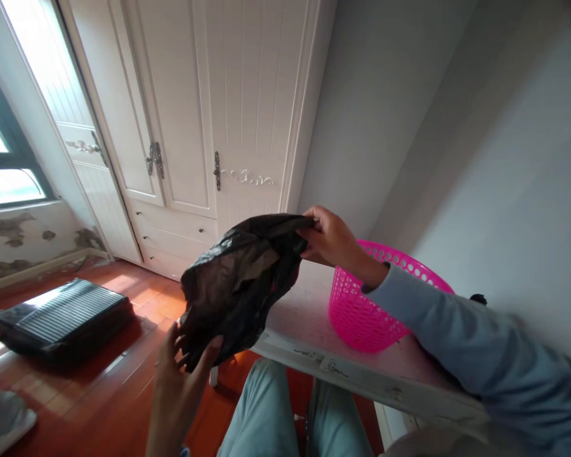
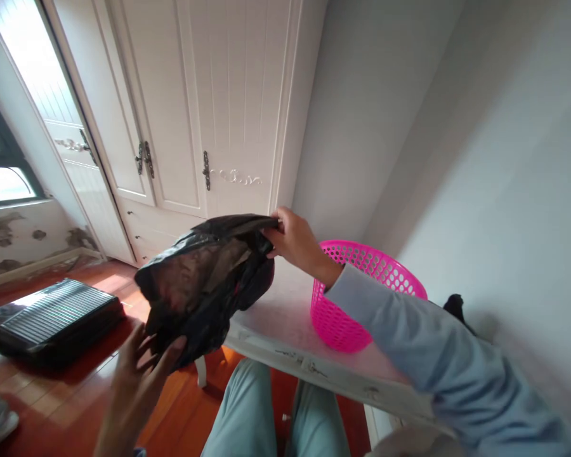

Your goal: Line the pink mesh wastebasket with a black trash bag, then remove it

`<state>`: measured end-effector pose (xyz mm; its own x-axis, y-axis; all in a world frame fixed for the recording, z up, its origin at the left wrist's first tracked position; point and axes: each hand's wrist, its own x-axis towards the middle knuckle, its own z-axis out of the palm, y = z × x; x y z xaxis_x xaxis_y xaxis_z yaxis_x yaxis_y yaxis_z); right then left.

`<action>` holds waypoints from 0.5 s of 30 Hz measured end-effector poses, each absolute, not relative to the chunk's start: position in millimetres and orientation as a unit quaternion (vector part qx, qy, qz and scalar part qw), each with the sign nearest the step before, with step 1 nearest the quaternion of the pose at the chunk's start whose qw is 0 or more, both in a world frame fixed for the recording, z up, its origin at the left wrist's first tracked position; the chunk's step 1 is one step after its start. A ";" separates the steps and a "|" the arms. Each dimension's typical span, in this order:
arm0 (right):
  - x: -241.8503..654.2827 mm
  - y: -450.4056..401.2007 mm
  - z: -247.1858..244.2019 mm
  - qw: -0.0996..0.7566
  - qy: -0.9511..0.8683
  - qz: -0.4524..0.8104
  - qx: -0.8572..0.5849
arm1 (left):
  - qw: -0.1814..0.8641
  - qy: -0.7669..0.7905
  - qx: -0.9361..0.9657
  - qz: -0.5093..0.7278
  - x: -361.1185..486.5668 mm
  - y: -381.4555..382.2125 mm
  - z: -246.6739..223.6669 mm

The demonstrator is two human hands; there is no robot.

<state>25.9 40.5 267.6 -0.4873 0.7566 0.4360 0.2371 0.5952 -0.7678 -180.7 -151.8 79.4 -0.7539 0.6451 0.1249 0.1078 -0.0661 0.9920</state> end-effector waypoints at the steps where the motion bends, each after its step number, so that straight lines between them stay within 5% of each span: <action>1: 23.5 46.3 283.1 0.397 -0.818 0.269 -0.317 | 0.230 0.655 0.284 0.661 -181.0 -147.1 78.0; 7: 29.5 60.0 365.5 0.410 -0.849 -0.084 -0.322 | 0.199 0.699 0.253 0.639 -175.8 -123.8 86.6; 11: 44.1 70.7 406.7 0.466 -0.825 0.003 -0.320 | 0.411 0.553 0.335 0.643 -161.3 -104.6 110.7; 15: 70.0 76.4 443.2 0.518 -0.750 0.095 -0.400 | 0.414 0.433 0.430 0.675 -138.2 -72.2 153.1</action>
<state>70.0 76.4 443.2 -0.1436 0.6978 0.7018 0.5018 0.6625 -0.5561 -138.2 -72.2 153.1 -0.2871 0.9319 0.2215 -0.1871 -0.2814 0.9412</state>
